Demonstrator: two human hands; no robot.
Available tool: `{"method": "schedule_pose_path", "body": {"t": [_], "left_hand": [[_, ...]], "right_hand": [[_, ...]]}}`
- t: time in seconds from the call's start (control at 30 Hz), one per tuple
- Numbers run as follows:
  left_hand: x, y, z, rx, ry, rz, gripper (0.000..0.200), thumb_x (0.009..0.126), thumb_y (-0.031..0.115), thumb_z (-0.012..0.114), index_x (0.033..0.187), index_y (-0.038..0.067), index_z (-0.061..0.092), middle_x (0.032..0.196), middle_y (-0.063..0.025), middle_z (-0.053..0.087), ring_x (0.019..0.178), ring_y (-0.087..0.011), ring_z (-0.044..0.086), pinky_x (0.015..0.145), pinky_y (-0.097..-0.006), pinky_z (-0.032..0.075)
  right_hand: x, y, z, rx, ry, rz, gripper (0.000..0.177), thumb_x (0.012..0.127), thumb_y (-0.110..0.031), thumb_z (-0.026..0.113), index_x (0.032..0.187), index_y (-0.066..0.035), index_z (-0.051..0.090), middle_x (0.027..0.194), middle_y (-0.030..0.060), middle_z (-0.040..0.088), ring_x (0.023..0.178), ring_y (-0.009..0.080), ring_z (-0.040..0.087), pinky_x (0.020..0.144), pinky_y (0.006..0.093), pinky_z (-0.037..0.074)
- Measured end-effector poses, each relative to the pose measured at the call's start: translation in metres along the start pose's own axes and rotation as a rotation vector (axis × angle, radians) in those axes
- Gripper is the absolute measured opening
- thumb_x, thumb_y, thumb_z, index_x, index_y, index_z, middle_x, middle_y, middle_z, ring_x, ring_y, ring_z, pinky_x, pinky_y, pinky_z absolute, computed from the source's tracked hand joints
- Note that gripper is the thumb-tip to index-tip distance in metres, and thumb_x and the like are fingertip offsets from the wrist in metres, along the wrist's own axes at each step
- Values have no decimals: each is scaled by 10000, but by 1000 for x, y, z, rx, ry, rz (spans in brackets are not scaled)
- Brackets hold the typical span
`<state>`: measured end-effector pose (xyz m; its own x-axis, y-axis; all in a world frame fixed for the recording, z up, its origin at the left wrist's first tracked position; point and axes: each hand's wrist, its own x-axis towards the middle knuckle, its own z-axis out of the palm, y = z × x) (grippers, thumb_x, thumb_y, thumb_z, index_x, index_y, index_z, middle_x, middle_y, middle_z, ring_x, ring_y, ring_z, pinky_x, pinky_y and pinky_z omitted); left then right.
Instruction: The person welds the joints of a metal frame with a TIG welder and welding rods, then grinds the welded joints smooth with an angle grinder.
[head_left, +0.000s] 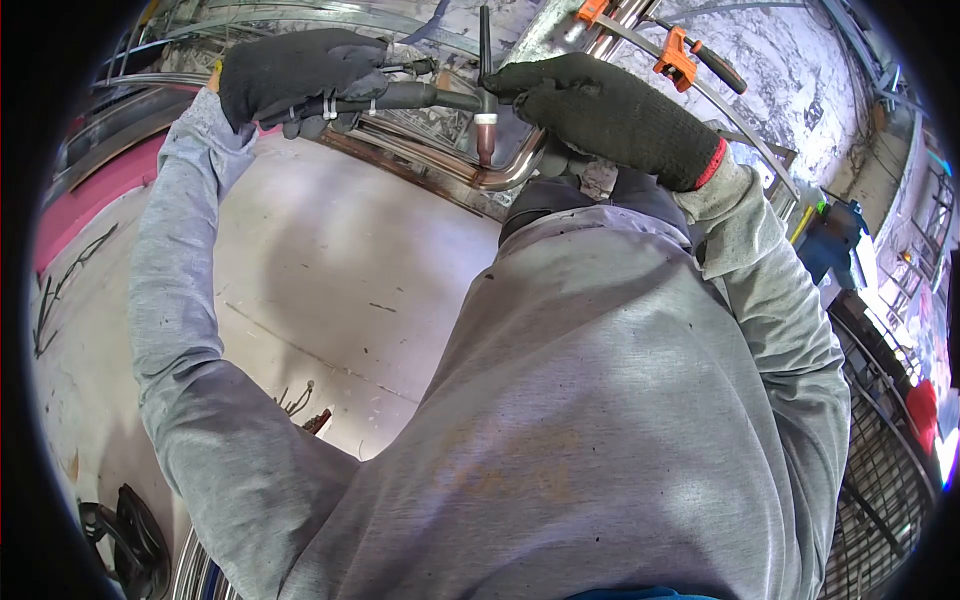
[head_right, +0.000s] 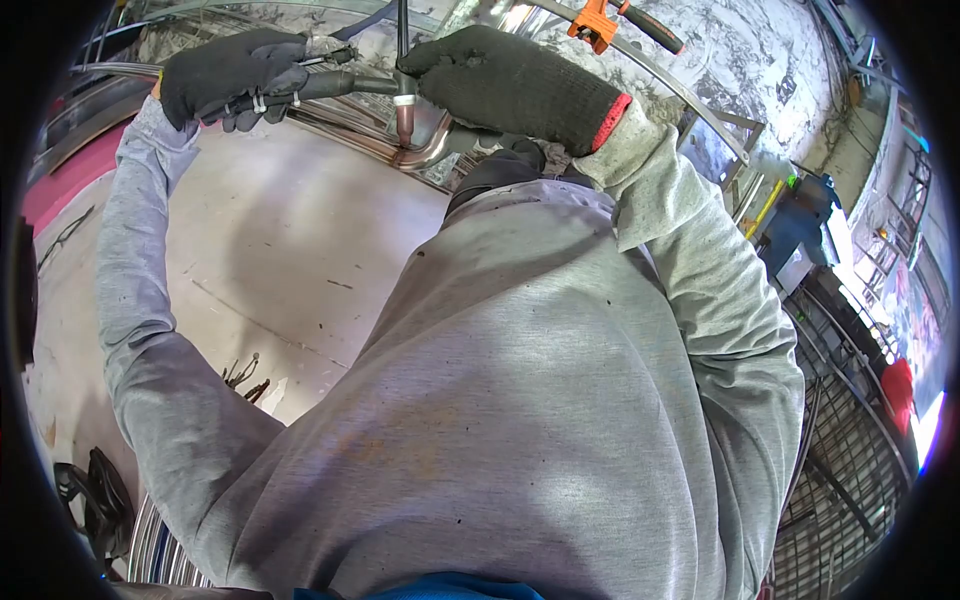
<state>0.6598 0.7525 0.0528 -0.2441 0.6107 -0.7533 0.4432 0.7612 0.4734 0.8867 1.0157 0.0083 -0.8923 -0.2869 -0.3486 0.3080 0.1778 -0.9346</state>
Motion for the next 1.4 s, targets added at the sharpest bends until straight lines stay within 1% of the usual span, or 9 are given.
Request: {"method": "schedule_pose_path", "body": {"t": [0.1,0.27,0.33,0.37,0.4,0.47,0.5,0.9,1.4], "left_hand": [[-7,13,2,-78,-4,-51,525,1070,463,496,1408,78,610,795,-37,701,551,-104,598,467,-286,483],[-9,11,0,-64,-14,-106,520,1065,444,517,1428,80,593,811,-49,706,542,-104,590,449,-275,471],[-8,12,-2,-2,42,-95,516,1064,434,525,1432,78,590,829,-57,711,583,-109,617,483,-282,494],[-8,25,-7,-44,-52,-224,524,1057,420,564,1468,96,548,1037,-94,685,737,-214,660,612,-330,547],[-8,32,-10,-83,-147,-352,550,1050,406,603,1505,114,505,1246,-132,660,891,-318,703,741,-378,600],[-7,-16,2,-105,75,-39,507,1058,407,541,1432,68,586,875,-72,718,690,-118,661,567,-296,532],[-8,-11,-4,-101,-17,-83,504,1052,393,554,1423,54,586,907,-81,721,770,-122,679,630,-307,550],[-14,-3,-3,-81,4,-46,637,988,504,617,1429,46,587,851,-70,705,714,-123,651,584,-284,517],[-10,-9,-2,-78,1,-63,630,978,463,628,1413,9,590,876,-81,707,749,-145,664,643,-300,542]], "right_hand": [[1,3,2,-35,33,18,371,1012,-273,634,1340,-112,699,1132,106,750,1006,156,711,927,301,578],[4,16,-1,-47,21,6,368,1020,-267,627,1346,-111,693,1149,99,744,1014,157,707,920,299,579],[13,42,1,121,26,-373,374,1052,-266,598,1390,-124,672,1188,82,721,1068,134,666,949,295,560],[14,41,2,206,30,-562,377,1068,-266,583,1411,-131,662,1207,73,710,1094,122,646,964,293,550],[12,40,2,208,32,-560,377,1068,-266,583,1411,-131,662,1207,73,710,1094,122,646,964,293,550],[1,7,-2,105,-23,118,366,1064,-231,586,1407,-129,664,1245,71,708,1141,136,650,969,300,553],[-4,-14,-4,1,-36,189,370,1060,-237,595,1407,-131,664,1265,68,707,1178,143,648,988,306,549],[-4,16,-5,100,-27,-103,384,1076,-293,597,1397,-91,658,1301,79,701,1161,154,661,996,326,558],[1,26,-5,-25,-9,-163,363,1069,-227,617,1406,-96,645,1300,96,697,1094,154,694,962,294,585]]}}
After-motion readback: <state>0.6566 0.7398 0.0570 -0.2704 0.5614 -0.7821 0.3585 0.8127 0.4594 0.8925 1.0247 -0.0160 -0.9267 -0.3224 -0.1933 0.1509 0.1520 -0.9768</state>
